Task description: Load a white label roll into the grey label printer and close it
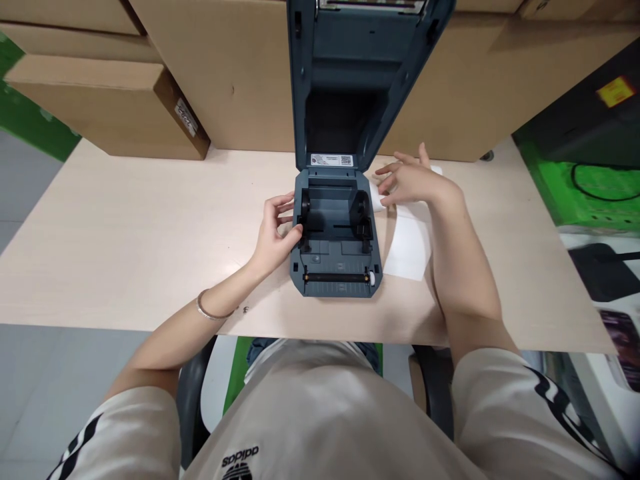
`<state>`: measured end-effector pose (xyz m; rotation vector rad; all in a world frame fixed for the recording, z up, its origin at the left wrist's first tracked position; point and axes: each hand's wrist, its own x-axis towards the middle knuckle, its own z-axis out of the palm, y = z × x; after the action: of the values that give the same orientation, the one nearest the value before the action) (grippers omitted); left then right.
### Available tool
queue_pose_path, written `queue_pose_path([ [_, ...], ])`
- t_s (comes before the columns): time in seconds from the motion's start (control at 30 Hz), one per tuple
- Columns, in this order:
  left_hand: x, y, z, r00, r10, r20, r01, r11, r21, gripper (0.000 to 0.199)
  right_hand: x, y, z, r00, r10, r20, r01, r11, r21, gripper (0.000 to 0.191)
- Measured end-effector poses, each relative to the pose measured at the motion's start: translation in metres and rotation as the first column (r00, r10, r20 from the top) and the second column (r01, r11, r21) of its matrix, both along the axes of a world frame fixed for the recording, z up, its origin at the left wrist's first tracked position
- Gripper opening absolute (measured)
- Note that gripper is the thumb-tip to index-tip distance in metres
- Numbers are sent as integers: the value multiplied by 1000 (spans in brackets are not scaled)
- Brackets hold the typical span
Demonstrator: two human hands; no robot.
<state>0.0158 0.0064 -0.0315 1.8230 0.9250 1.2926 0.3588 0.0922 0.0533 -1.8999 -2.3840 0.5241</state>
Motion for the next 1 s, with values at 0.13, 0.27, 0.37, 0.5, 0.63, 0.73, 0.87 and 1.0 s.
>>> queue_pose_path([
  [0.13, 0, 1, -1, 1000, 11, 0, -11, 1000, 14, 56, 6, -4, 23, 1000, 6, -27, -4, 996, 85, 16],
  [0.27, 0, 1, -2, 1000, 5, -9, -5, 1000, 12, 57, 25, -29, 65, 993, 13, -120, 23, 956, 293, 15],
  [0.37, 1, 0, -1, 1000, 11, -13, -11, 1000, 13, 56, 32, -55, 94, 965, 82, -249, 39, 895, 445, 24],
  [0.5, 2, 0, 1, 1000, 24, -9, -24, 1000, 16, 55, 8, -68, 100, 924, 197, -329, -52, 915, 401, 38],
  [0.63, 1, 0, 1, 1000, 15, -5, -15, 1000, 16, 57, -38, -56, 70, 879, 348, -327, -261, 923, 283, 28],
  [0.73, 1, 0, 1, 1000, 16, -3, -16, 1000, 12, 57, -62, -48, 45, 876, 372, -307, -303, 920, 248, 26],
  [0.87, 1, 0, 0, 1000, 18, -4, -18, 1000, -6, 57, -74, -44, 28, 865, 389, -317, -325, 916, 237, 23],
  [1.0, 0, 0, 1, 1000, 9, -8, -9, 1000, -9, 57, -68, -42, 32, 851, 358, -384, -316, 933, 170, 30],
])
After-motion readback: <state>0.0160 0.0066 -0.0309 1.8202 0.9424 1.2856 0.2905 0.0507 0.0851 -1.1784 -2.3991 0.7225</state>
